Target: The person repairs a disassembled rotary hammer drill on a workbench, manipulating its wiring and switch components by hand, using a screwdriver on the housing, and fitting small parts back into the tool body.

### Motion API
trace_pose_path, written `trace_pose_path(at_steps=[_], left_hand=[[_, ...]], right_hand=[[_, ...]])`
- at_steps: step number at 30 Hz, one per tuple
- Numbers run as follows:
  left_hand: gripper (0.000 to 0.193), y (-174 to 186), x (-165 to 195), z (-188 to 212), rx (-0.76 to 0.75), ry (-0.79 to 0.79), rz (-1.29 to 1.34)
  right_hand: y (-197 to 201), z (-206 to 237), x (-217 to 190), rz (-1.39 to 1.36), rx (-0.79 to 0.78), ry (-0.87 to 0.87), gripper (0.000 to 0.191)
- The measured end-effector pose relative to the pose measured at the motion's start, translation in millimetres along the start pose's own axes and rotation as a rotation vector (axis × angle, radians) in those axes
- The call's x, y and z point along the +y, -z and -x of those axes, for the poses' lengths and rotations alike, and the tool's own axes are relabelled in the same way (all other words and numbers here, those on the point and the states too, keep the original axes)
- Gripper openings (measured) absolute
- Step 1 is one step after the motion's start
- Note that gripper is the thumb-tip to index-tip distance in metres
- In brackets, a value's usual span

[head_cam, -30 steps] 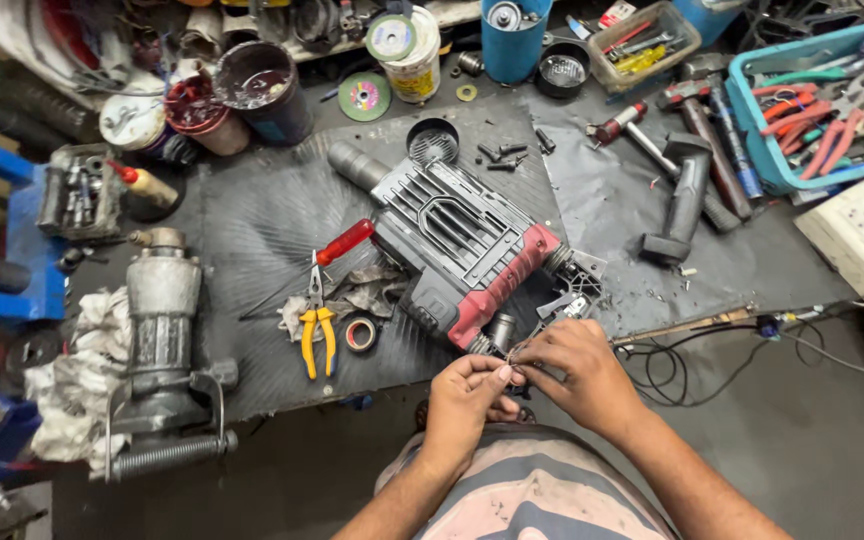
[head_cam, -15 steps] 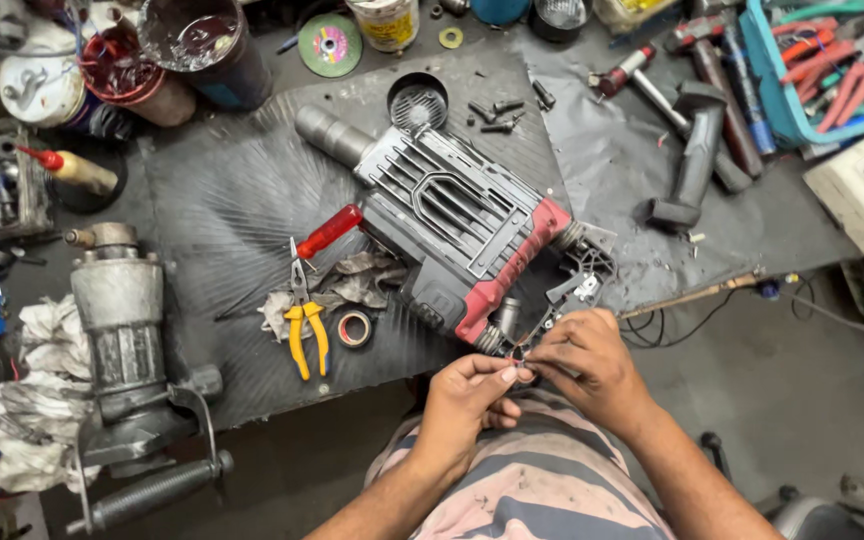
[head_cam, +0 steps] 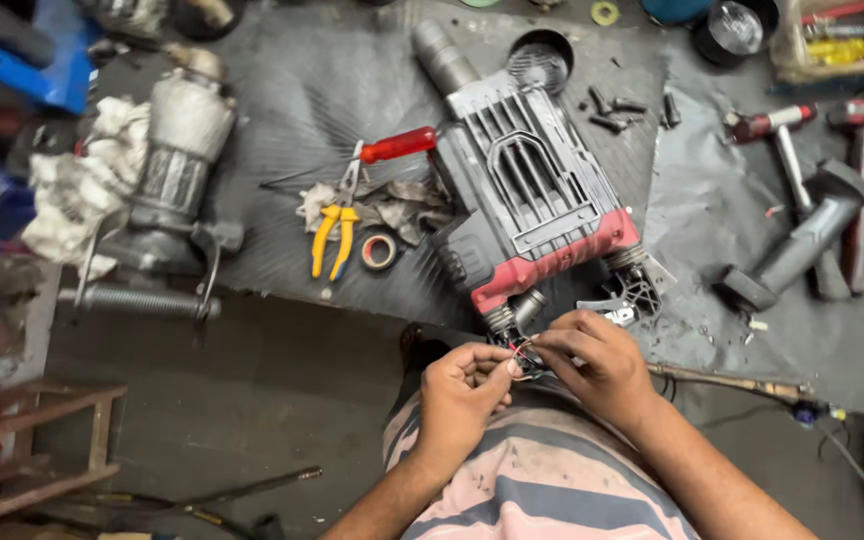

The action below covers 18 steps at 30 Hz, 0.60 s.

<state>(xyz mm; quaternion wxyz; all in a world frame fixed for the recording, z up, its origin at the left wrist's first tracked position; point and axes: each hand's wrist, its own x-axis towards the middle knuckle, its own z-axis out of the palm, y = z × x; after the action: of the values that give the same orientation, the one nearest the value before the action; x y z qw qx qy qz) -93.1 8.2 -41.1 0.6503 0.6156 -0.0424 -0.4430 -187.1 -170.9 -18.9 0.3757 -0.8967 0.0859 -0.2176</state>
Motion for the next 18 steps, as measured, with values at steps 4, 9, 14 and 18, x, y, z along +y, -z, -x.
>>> trace_pose_path(at_steps=[4, 9, 14, 18], left_hand=[[0.012, -7.8, -1.0, -1.7, 0.062, -0.135, 0.033], [0.016, -13.2, -5.2, -0.7, 0.102, -0.168, 0.067], [0.018, -15.1, -5.1, 4.0, 0.097, -0.176, 0.091], [0.016, -16.9, -2.7, 6.0, 0.112, -0.144, 0.053]], right_hand=[[9.9, -17.9, -1.9, 0.021, -0.093, 0.094, 0.021], [15.6, -29.8, -8.0, 0.102, -0.187, 0.008, 0.022], [20.4, -32.8, -8.7, 0.101, -0.237, 0.079, 0.022], [21.0, -30.6, -7.3, 0.138, -0.242, 0.148, 0.029]])
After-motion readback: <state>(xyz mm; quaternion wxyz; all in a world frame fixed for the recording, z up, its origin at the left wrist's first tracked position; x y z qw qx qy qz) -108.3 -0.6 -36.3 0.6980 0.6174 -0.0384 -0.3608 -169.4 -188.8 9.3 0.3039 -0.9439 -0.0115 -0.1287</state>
